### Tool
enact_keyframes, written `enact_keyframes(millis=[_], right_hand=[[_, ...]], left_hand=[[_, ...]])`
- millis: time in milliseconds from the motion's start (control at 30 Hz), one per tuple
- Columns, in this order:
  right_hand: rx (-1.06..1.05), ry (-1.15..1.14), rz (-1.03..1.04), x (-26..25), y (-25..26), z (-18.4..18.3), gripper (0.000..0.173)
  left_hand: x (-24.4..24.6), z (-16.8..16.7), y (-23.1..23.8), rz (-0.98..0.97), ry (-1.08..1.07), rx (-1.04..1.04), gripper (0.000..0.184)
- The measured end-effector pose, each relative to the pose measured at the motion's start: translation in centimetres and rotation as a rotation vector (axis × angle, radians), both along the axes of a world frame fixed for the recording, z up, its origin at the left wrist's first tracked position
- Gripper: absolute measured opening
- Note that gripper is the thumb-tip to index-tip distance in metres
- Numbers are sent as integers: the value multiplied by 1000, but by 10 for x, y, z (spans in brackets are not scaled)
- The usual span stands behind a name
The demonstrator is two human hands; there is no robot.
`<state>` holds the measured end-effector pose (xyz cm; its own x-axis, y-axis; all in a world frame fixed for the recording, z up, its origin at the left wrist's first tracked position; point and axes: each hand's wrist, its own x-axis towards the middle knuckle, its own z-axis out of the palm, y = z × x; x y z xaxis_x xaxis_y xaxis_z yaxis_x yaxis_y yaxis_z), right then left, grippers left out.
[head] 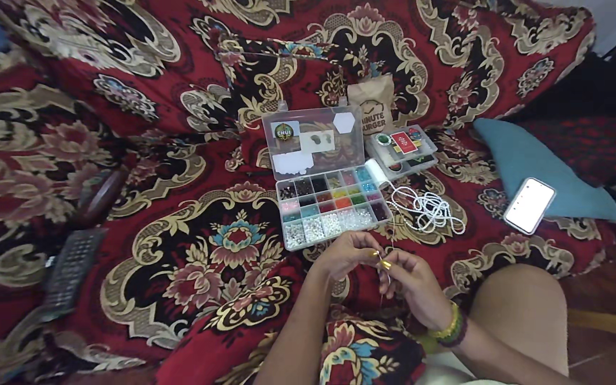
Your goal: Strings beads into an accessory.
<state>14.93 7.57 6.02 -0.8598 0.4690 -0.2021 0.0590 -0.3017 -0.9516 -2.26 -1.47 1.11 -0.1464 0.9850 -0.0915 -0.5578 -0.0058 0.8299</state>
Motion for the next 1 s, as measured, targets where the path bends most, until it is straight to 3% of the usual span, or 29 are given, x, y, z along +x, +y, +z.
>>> enact_keyframes(millis=[1000], right_hand=[[-11,-44,-7,1,-3,-1,10]], left_hand=[[-5,-3,-2,-55,120,98,15]])
